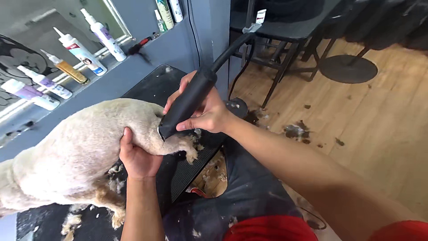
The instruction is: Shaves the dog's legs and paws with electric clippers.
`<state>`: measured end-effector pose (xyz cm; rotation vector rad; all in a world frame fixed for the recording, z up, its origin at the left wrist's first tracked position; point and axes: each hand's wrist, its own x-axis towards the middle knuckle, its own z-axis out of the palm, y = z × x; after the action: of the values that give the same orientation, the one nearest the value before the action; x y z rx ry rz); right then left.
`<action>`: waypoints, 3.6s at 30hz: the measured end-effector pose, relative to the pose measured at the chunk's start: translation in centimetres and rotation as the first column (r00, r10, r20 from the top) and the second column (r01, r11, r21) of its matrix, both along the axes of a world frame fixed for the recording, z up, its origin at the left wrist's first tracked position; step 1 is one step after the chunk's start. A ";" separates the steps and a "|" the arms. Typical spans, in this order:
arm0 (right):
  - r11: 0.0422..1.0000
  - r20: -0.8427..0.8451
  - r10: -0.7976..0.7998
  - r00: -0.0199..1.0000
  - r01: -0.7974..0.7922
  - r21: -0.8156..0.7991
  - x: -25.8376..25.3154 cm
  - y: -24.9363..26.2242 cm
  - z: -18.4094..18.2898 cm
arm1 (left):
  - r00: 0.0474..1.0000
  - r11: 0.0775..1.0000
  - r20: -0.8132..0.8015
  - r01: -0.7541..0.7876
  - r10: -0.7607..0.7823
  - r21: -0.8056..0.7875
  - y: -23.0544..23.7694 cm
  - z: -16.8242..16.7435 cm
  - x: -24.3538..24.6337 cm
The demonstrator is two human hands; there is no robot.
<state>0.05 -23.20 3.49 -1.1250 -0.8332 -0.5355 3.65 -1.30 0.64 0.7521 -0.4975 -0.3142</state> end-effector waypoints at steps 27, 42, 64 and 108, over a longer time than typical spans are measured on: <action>0.831 -0.312 -0.333 0.890 0.120 -0.542 -9.0 2.4 4.8 | 0.861 0.849 0.070 0.509 -0.504 -0.141 -0.4 -2.4 2.8; 0.261 0.750 -0.305 0.587 0.809 -0.527 -8.4 8.1 1.3 | 0.924 0.894 0.230 0.194 -0.305 0.405 2.5 3.1 3.4; 0.053 0.869 -0.056 0.492 0.870 -0.490 -6.3 7.3 -2.2 | 0.949 0.913 0.141 0.222 -0.283 0.342 2.0 3.7 4.3; 0.698 0.054 -0.384 0.922 0.328 -0.637 -5.5 1.5 -4.5 | 0.983 0.857 -0.121 0.180 -0.139 0.482 0.3 5.6 2.3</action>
<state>-5.46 -21.74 -1.03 -1.9625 -0.7385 -0.5316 5.94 -1.04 6.25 1.1930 -0.4043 -0.6416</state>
